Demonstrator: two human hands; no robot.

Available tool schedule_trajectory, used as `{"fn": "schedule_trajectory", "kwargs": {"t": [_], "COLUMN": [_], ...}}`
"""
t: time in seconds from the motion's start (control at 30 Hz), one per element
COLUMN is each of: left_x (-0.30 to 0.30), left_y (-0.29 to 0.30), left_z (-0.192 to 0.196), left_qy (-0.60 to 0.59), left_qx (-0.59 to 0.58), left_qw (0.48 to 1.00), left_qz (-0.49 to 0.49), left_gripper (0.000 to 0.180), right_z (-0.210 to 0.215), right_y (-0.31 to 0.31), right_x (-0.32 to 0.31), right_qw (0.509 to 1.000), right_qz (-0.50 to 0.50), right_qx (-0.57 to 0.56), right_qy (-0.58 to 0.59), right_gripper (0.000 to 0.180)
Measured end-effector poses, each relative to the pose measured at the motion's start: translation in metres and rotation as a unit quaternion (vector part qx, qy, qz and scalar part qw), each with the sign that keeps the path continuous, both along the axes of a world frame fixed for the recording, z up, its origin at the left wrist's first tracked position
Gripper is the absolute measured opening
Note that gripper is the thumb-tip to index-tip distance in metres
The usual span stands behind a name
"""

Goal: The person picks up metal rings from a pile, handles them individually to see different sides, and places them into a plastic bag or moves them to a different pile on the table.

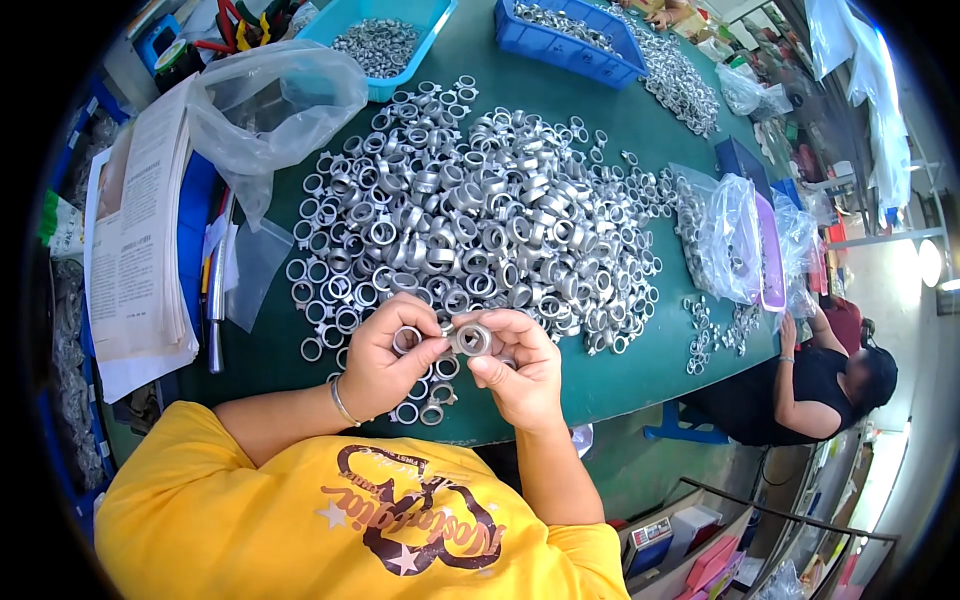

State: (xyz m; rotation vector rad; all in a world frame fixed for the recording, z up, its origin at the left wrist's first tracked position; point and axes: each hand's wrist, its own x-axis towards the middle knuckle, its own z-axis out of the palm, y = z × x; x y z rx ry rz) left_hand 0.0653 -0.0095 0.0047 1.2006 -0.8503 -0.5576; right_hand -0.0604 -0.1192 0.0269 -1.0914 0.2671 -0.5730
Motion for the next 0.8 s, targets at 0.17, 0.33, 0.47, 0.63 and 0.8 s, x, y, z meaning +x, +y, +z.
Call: {"fn": "schedule_trajectory", "kwargs": {"t": [0.17, 0.33, 0.47, 0.63, 0.8], "left_x": [0.001, 0.000, 0.000, 0.000, 0.001], "left_y": [0.001, 0.000, 0.000, 0.001, 0.001], "left_z": [0.000, 0.000, 0.001, 0.003, 0.004], "left_qy": [0.008, 0.016, 0.028, 0.038, 0.035], "left_qx": [0.007, 0.009, 0.001, 0.011, 0.010], "left_qw": [1.000, 1.000, 1.000, 0.999, 0.999], "left_qz": [-0.002, 0.006, 0.006, 0.007, 0.005], "left_gripper": [0.016, 0.016, 0.016, 0.015, 0.013], "right_z": [-0.004, -0.006, 0.010, 0.015, 0.016], "right_y": [-0.002, -0.017, -0.023, -0.016, -0.027], "right_x": [-0.004, -0.002, 0.021, 0.059, 0.041], "right_qw": [0.995, 0.961, 0.954, 0.640, 0.750], "right_qz": [0.016, 0.039, -0.115, -0.184, -0.121], "right_qx": [0.089, 0.248, -0.180, -0.650, -0.596], "right_qy": [-0.050, -0.119, 0.213, 0.366, 0.259], "right_gripper": [0.035, 0.030, 0.006, 0.010, 0.006]}}
